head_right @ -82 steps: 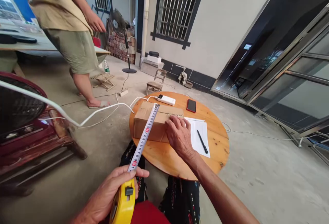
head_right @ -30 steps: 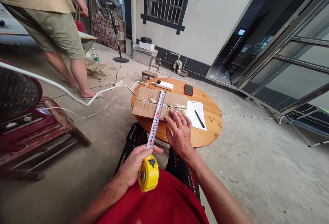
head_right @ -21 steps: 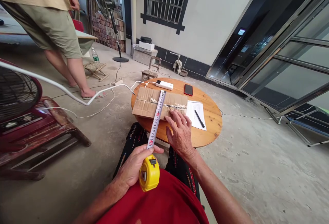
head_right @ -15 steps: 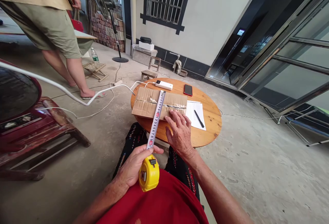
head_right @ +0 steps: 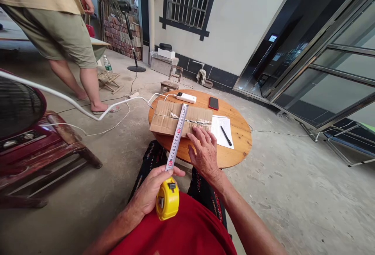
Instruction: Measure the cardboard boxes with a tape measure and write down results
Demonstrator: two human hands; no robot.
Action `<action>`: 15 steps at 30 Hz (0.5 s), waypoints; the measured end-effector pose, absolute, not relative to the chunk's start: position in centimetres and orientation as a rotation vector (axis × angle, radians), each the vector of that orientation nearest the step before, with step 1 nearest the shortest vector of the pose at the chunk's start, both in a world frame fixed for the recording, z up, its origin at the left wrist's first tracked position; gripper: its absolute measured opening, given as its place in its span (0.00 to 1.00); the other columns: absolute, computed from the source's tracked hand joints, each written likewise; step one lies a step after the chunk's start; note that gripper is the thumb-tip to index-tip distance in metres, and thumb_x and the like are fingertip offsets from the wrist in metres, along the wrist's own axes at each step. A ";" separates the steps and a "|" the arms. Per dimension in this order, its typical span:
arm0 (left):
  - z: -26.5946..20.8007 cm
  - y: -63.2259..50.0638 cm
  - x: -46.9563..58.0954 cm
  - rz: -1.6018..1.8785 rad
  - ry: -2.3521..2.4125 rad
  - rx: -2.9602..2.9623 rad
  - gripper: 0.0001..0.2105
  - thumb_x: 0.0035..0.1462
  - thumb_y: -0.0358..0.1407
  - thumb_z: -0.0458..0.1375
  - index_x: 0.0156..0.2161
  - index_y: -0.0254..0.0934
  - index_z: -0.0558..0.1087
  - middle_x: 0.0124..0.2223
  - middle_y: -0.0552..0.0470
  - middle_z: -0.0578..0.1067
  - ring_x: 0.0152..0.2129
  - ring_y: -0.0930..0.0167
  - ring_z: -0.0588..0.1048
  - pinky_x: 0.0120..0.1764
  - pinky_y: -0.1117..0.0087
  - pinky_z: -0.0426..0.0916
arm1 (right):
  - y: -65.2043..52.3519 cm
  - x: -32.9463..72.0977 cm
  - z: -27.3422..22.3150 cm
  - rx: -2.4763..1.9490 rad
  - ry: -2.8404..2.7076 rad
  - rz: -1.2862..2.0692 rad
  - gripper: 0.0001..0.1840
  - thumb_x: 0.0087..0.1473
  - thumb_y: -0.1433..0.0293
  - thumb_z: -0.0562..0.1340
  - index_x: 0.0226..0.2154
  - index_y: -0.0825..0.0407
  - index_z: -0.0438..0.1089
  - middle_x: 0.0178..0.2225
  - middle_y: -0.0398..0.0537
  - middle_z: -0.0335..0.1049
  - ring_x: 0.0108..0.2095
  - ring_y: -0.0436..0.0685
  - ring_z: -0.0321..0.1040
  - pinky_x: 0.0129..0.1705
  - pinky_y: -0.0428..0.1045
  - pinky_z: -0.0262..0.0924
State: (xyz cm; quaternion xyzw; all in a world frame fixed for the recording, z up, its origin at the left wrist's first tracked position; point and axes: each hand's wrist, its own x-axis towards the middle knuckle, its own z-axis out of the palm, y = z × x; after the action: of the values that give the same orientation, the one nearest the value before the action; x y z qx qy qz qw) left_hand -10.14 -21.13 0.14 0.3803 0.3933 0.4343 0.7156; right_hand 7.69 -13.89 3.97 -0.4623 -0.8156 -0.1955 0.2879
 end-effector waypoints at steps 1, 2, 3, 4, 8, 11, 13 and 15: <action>0.3 -21.2 -10.4 0.948 0.868 0.853 0.14 0.57 0.41 0.54 0.36 0.33 0.76 0.25 0.52 0.74 0.20 0.73 0.68 0.27 0.74 0.59 | -13.9 7.7 4.0 -1.233 -2.181 -0.523 0.23 0.52 0.75 0.59 0.51 0.47 0.64 0.59 0.51 0.62 0.60 0.62 0.55 0.60 0.62 0.47; 0.5 -21.1 -10.9 0.930 0.863 0.860 0.14 0.57 0.42 0.54 0.37 0.33 0.76 0.24 0.53 0.73 0.19 0.73 0.68 0.26 0.74 0.59 | -13.9 7.7 4.0 -1.233 -2.186 -0.526 0.23 0.52 0.75 0.59 0.51 0.47 0.64 0.59 0.51 0.62 0.60 0.61 0.55 0.60 0.61 0.47; 0.8 -21.1 -11.4 0.906 0.862 0.876 0.14 0.57 0.42 0.54 0.37 0.33 0.77 0.22 0.53 0.72 0.18 0.73 0.67 0.25 0.74 0.58 | -13.8 7.7 4.1 -1.231 -2.190 -0.530 0.22 0.52 0.75 0.59 0.51 0.47 0.64 0.59 0.50 0.62 0.60 0.61 0.55 0.60 0.61 0.47; 1.3 -20.9 -12.1 0.883 0.867 0.913 0.15 0.57 0.42 0.54 0.37 0.33 0.77 0.21 0.53 0.72 0.17 0.73 0.67 0.24 0.74 0.57 | -13.8 7.7 4.1 -1.229 -2.190 -0.533 0.22 0.53 0.75 0.59 0.51 0.48 0.64 0.59 0.50 0.62 0.60 0.61 0.55 0.61 0.61 0.47; 4.5 -19.2 -15.4 0.835 0.940 1.290 0.12 0.55 0.38 0.57 0.39 0.34 0.79 0.32 0.49 0.80 0.26 0.70 0.72 0.29 0.75 0.60 | -13.9 7.6 3.8 -1.239 -2.184 -0.550 0.23 0.52 0.75 0.59 0.52 0.49 0.64 0.58 0.52 0.63 0.60 0.62 0.55 0.61 0.62 0.47; 7.7 -17.0 -17.4 0.732 0.976 1.554 0.11 0.55 0.35 0.57 0.36 0.32 0.80 0.33 0.48 0.81 0.26 0.71 0.72 0.27 0.78 0.60 | -14.1 7.6 3.4 -1.260 -2.189 -0.560 0.24 0.52 0.75 0.59 0.53 0.50 0.63 0.58 0.54 0.63 0.61 0.62 0.55 0.61 0.62 0.46; 9.6 -15.1 -18.2 0.543 1.055 1.713 0.12 0.55 0.33 0.55 0.35 0.27 0.79 0.28 0.52 0.80 0.16 0.78 0.65 0.21 0.80 0.52 | -14.2 7.7 3.0 -1.251 -2.187 -0.583 0.25 0.52 0.74 0.59 0.54 0.50 0.63 0.58 0.54 0.62 0.61 0.62 0.54 0.62 0.62 0.46; 11.1 -13.1 -18.8 0.471 1.047 1.755 0.13 0.54 0.30 0.54 0.38 0.21 0.77 0.24 0.55 0.78 0.15 0.82 0.63 0.23 0.83 0.49 | -14.3 7.9 2.8 -1.235 -2.196 -0.607 0.25 0.53 0.74 0.59 0.54 0.50 0.63 0.60 0.53 0.61 0.62 0.61 0.53 0.62 0.61 0.46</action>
State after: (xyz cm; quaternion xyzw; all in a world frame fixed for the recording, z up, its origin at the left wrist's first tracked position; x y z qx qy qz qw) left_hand -18.77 -13.09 11.06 0.7254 0.4326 0.1945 0.4988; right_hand 7.86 -14.29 2.82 -0.4586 -0.8155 -0.2256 0.2718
